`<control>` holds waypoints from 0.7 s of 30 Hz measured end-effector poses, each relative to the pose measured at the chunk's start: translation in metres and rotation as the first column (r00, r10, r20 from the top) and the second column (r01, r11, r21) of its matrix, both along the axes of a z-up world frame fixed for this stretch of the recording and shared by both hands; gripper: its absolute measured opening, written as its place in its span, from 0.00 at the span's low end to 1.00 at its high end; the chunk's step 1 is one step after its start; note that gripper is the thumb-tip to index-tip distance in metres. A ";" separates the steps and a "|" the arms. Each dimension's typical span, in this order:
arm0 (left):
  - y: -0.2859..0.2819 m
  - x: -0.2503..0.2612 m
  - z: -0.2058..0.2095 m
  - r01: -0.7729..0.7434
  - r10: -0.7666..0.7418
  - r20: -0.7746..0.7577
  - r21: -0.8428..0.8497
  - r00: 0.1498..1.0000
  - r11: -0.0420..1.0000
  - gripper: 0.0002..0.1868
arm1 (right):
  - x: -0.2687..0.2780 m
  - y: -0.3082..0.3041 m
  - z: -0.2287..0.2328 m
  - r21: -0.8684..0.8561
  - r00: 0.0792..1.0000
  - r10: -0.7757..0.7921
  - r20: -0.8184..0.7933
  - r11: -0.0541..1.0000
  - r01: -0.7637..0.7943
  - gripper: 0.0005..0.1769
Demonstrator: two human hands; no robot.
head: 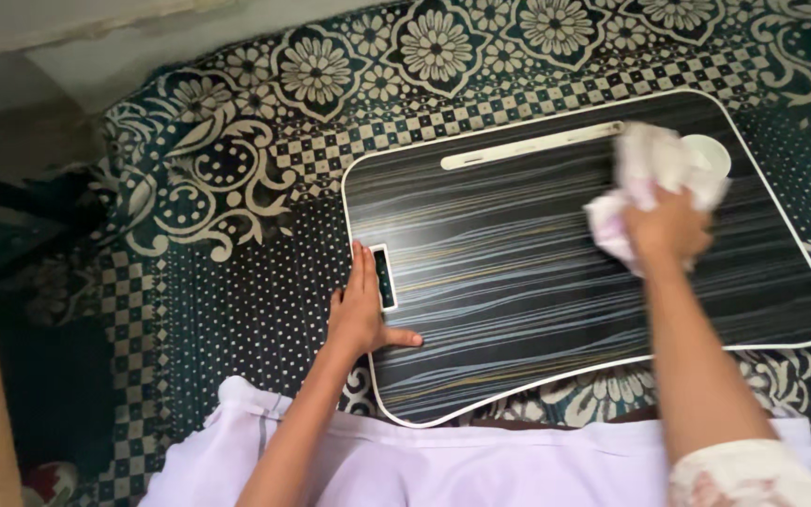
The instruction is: The person wipes the surface of a portable table with a cloth, then turns the table over to wipe the underside and legs before returning it to its upright position and wiping the surface again.
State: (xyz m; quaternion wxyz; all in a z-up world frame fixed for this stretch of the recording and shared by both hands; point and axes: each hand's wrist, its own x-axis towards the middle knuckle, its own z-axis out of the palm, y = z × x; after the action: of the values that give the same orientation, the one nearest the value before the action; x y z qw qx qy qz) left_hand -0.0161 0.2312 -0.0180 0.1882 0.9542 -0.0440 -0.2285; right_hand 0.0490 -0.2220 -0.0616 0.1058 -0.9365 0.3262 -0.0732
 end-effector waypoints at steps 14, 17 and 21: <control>-0.002 -0.036 -0.039 -0.172 0.164 0.084 0.090 0.983 0.981 0.79 | -0.109 0.255 0.059 0.120 0.666 0.739 0.107 0.655 -0.746 0.32; -0.008 -0.044 -0.023 -0.191 0.175 0.149 0.097 0.973 0.977 0.80 | -0.114 0.176 0.054 0.074 0.813 0.577 -0.086 0.817 -0.572 0.27; -0.011 -0.051 -0.032 -0.158 0.118 0.170 0.243 0.978 0.957 0.73 | -0.128 0.030 0.049 0.054 0.964 0.255 -0.080 0.966 -0.251 0.31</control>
State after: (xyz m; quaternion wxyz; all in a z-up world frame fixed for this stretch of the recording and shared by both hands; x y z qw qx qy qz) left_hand -0.0667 0.2203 -0.0495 0.0751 0.9859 0.0381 -0.1443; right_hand -0.0793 -0.1923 -0.0127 0.1202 -0.9703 0.2096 -0.0114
